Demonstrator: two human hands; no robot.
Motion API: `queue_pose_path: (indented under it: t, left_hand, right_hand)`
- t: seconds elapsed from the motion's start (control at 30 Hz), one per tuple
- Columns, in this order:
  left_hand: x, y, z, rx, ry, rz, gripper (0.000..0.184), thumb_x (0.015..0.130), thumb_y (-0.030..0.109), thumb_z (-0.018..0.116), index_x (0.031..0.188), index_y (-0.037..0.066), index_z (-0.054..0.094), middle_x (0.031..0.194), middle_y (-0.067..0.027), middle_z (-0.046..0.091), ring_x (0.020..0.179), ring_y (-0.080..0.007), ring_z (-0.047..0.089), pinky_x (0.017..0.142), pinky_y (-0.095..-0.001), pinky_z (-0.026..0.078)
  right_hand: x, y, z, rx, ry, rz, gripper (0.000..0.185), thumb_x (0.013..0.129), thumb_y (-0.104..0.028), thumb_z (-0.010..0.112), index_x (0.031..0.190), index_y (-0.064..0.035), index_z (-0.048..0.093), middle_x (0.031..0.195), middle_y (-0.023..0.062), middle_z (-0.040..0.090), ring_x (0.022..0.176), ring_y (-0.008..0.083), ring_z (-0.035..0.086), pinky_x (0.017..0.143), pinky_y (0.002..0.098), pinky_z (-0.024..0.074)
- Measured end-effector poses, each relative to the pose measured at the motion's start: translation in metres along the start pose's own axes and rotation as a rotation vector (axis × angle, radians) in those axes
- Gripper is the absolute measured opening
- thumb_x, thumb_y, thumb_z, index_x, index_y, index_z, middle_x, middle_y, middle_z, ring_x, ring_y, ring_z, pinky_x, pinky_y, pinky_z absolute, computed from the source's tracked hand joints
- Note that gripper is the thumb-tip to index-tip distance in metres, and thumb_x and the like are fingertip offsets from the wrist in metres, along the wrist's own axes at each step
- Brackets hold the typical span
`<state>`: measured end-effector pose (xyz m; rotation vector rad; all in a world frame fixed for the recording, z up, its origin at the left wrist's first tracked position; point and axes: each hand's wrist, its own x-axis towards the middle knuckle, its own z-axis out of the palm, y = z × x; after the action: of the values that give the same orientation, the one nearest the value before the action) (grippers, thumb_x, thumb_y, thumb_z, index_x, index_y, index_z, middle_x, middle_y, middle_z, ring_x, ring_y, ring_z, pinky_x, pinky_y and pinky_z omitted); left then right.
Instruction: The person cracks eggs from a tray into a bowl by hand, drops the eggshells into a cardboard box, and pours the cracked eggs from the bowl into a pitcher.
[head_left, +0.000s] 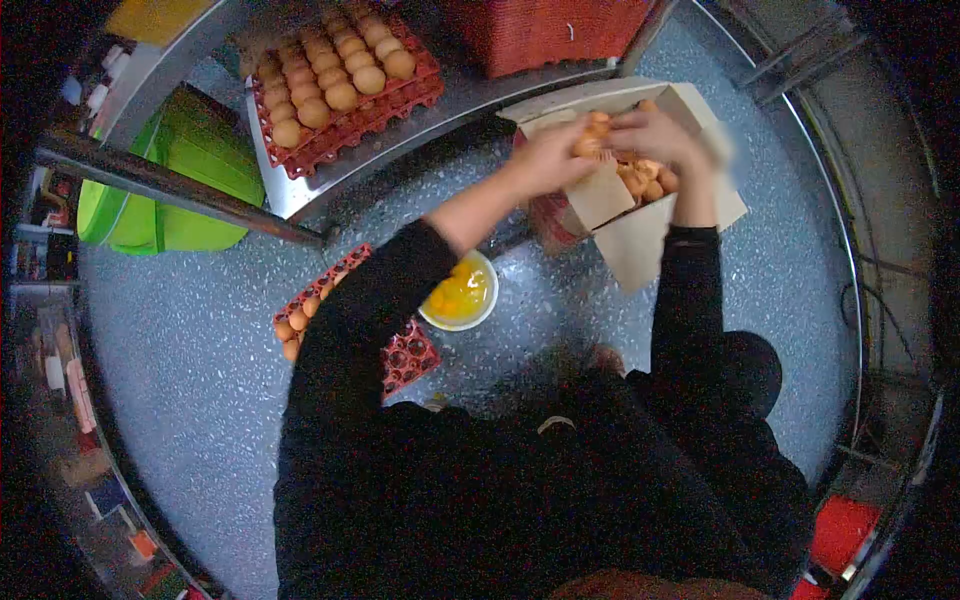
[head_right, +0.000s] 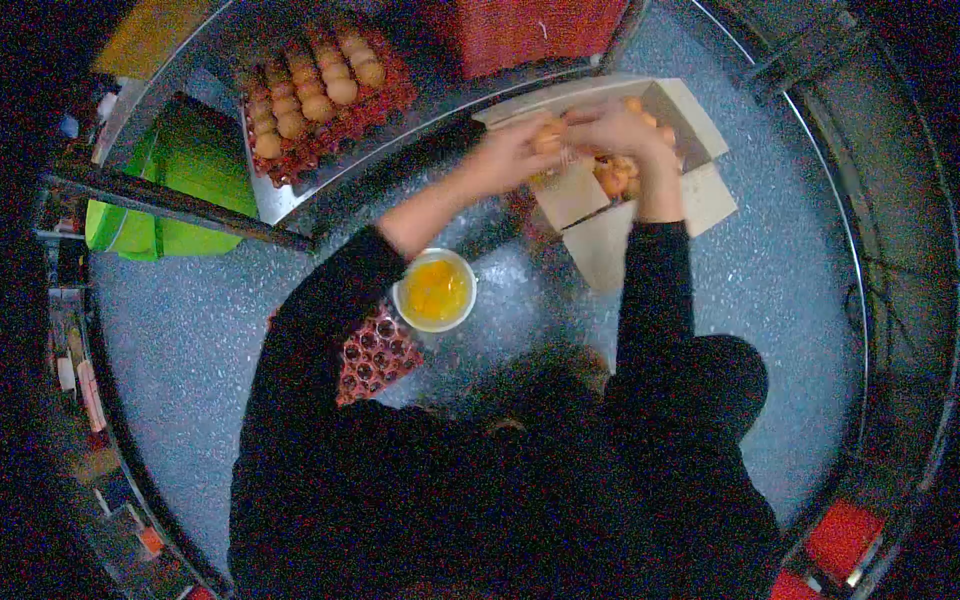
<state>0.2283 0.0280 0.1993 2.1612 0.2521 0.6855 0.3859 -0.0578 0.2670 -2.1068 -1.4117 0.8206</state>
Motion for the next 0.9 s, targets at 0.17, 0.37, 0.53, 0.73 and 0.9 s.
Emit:
queue_pose_path:
  t: [0.17,0.37,0.53,0.73,0.9]
  left_hand:
    - [0.094,-0.008,0.095,-0.166,0.037,-0.001,0.079,0.07,0.031,0.062,0.127,0.0,0.016,0.116,-0.0228,0.043,0.105,-0.0317,0.045,0.088,-0.0353,0.037]
    - [-0.021,0.009,-0.022,0.263,-0.166,0.14,0.042,0.074,0.035,0.055,0.103,0.004,0.05,0.097,-0.0165,0.055,0.091,-0.0315,0.053,0.078,-0.0388,0.043]
    - [-0.203,-0.064,-0.138,0.644,-0.506,-0.651,0.028,0.069,0.034,0.058,0.073,0.007,0.06,0.07,-0.0141,0.059,0.065,-0.0292,0.058,0.059,-0.0389,0.046]
    - [-0.376,-0.077,-0.129,0.754,-0.586,-1.372,0.03,0.072,0.03,0.055,0.083,0.002,0.055,0.084,-0.0157,0.057,0.075,-0.0292,0.057,0.064,-0.039,0.047]
    - [-0.395,-0.078,-0.09,1.103,-0.419,-1.327,0.03,0.078,0.025,0.05,0.089,-0.003,0.05,0.095,-0.0177,0.053,0.082,-0.0314,0.055,0.067,-0.0404,0.047]
  right_hand:
    - [0.009,0.095,-0.084,-0.064,0.146,0.329,0.025,0.069,-0.027,0.062,0.084,-0.006,0.065,0.071,0.0047,0.061,0.061,0.0113,0.056,0.054,0.0271,0.0453]
    - [0.024,0.098,-0.097,-0.315,0.219,0.118,0.033,0.076,-0.026,0.056,0.1,-0.0033,0.059,0.078,0.0015,0.059,0.064,0.0081,0.051,0.059,0.022,0.0423]
    - [0.037,-0.04,-0.013,0.207,0.008,-0.263,0.038,0.077,-0.028,0.056,0.107,-0.0052,0.055,0.088,0.0007,0.058,0.074,0.0066,0.049,0.067,0.0193,0.0398]
    - [0.046,-0.13,0.138,0.184,-0.383,-0.419,0.039,0.073,-0.033,0.061,0.1,-0.0052,0.059,0.069,-0.0038,0.054,0.06,0.0035,0.045,0.054,0.0168,0.0352]
    - [0.052,-0.167,0.185,0.021,-0.63,-0.542,0.04,0.07,-0.039,0.062,0.095,-0.0064,0.06,0.069,-0.0019,0.054,0.06,0.0059,0.046,0.053,0.0202,0.0363]
